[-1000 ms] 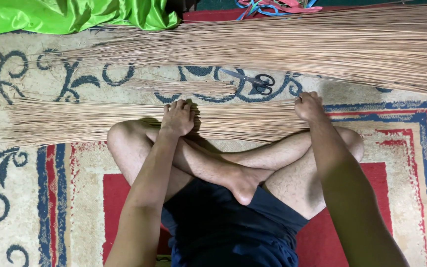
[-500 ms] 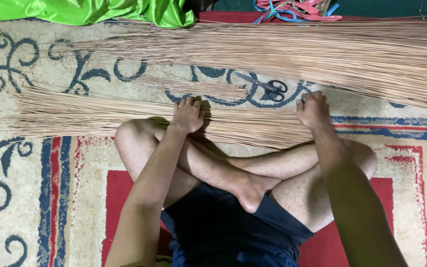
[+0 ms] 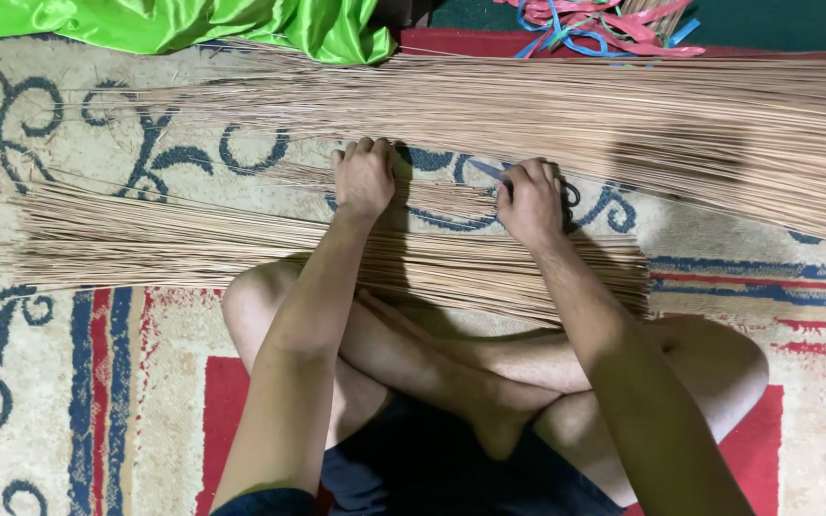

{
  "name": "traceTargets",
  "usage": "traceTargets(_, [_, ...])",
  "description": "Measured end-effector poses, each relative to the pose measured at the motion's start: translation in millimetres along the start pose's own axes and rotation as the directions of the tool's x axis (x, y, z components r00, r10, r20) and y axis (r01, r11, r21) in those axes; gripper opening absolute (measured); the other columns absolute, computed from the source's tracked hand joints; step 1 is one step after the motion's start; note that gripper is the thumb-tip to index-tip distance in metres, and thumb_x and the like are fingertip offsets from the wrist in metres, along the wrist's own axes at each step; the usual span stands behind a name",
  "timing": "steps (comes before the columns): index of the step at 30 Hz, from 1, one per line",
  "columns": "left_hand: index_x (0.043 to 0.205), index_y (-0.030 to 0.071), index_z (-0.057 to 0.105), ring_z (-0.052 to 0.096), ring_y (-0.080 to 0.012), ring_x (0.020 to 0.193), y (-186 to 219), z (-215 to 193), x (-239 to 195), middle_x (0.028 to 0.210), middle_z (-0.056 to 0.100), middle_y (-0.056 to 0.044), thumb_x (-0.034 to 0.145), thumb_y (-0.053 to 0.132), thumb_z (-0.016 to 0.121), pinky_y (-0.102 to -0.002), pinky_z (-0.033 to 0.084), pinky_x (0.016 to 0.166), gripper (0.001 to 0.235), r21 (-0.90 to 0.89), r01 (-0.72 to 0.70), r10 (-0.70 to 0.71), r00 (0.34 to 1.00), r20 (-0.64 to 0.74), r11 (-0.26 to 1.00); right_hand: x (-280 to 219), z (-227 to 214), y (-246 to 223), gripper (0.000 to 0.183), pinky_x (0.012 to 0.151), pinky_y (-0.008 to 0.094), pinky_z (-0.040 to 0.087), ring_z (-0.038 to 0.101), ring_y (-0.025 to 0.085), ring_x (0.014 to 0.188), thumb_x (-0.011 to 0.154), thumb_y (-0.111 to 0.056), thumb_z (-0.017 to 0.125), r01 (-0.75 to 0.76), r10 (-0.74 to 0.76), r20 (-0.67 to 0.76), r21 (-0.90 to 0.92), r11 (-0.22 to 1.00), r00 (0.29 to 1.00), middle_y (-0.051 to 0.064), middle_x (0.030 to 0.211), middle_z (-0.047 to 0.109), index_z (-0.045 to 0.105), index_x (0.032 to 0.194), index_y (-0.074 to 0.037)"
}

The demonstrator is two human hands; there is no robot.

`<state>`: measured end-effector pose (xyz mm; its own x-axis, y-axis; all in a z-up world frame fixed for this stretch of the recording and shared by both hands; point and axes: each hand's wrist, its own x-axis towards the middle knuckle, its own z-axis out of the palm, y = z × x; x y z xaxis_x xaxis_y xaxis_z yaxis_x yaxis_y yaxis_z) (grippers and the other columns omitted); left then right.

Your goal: Bundling and tying thin wooden sticks with string and cutting the excess with scissors

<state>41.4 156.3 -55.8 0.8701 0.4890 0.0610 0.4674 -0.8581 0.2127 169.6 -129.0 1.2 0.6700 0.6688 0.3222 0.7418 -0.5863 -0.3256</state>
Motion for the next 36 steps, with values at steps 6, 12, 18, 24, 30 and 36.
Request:
traceTargets(6, [0.104,0.021,0.069,0.058,-0.0271,0.106,12,-20,25,0.108,0.06,-0.002,0.093,0.024,0.064,-0.042,0.042,0.088,0.013,0.031,-0.086,0.088,0.995,-0.055,0.996,22,7,-18,0.022,0.079,0.046,0.049,0.058,0.031,0.102,0.079,-0.019,0.079,0.024,-0.024,0.003,0.039,0.999,1.0,0.007,0.099,0.058,0.07,0.099,-0.012])
traceTargets(12, [0.1,0.023,0.067,0.053,-0.0263,0.106,30,-27,32,0.112,0.056,-0.003,0.089,0.024,0.068,-0.041,0.039,0.086,0.01,0.071,-0.195,0.202,0.974,-0.104,0.978,25,3,-28,0.02,0.081,0.045,0.049,0.059,0.03,0.102,0.082,-0.022,0.078,0.035,-0.036,0.028,0.044,0.998,0.999,0.006,0.099,0.059,0.071,0.098,-0.012])
traceTargets(18, [0.1,0.025,0.069,0.053,-0.0269,0.106,28,-11,37,0.11,0.058,-0.003,0.091,0.025,0.065,-0.043,0.037,0.088,0.01,0.12,-0.267,0.28,0.953,-0.112,0.956,18,11,-17,0.02,0.083,0.047,0.048,0.059,0.03,0.103,0.081,-0.023,0.078,0.058,-0.059,0.047,0.015,0.998,0.997,0.005,0.1,0.06,0.071,0.098,-0.014])
traceTargets(24, [0.097,0.023,0.069,0.052,-0.0271,0.103,25,-2,40,0.107,0.058,-0.004,0.09,0.022,0.064,-0.044,0.036,0.088,0.009,0.149,-0.313,0.334,0.931,-0.146,0.938,17,4,-23,0.02,0.083,0.047,0.05,0.06,0.031,0.101,0.082,-0.022,0.077,0.051,-0.053,0.05,0.043,0.998,0.997,0.006,0.1,0.06,0.072,0.099,-0.013])
traceTargets(30, [0.093,0.019,0.066,0.052,-0.0291,0.098,32,-42,30,0.103,0.057,-0.006,0.087,0.018,0.065,-0.045,0.036,0.084,0.006,0.135,-0.337,0.361,0.901,-0.241,0.932,18,-5,-26,0.019,0.082,0.046,0.05,0.061,0.03,0.1,0.084,-0.022,0.077,0.048,-0.049,0.01,0.048,0.998,0.999,0.005,0.099,0.06,0.072,0.1,-0.014])
traceTargets(36, [0.115,0.017,0.056,0.068,-0.0249,0.102,65,-109,-3,0.112,0.068,-0.005,0.063,0.041,0.088,-0.043,0.045,0.094,0.066,0.2,-0.307,0.31,0.951,0.019,0.93,24,-26,-49,0.028,0.082,0.045,0.045,0.052,0.031,0.108,0.087,-0.017,0.075,0.149,-0.153,-0.101,-0.04,0.988,0.983,0.007,0.112,0.051,0.067,0.112,-0.01])
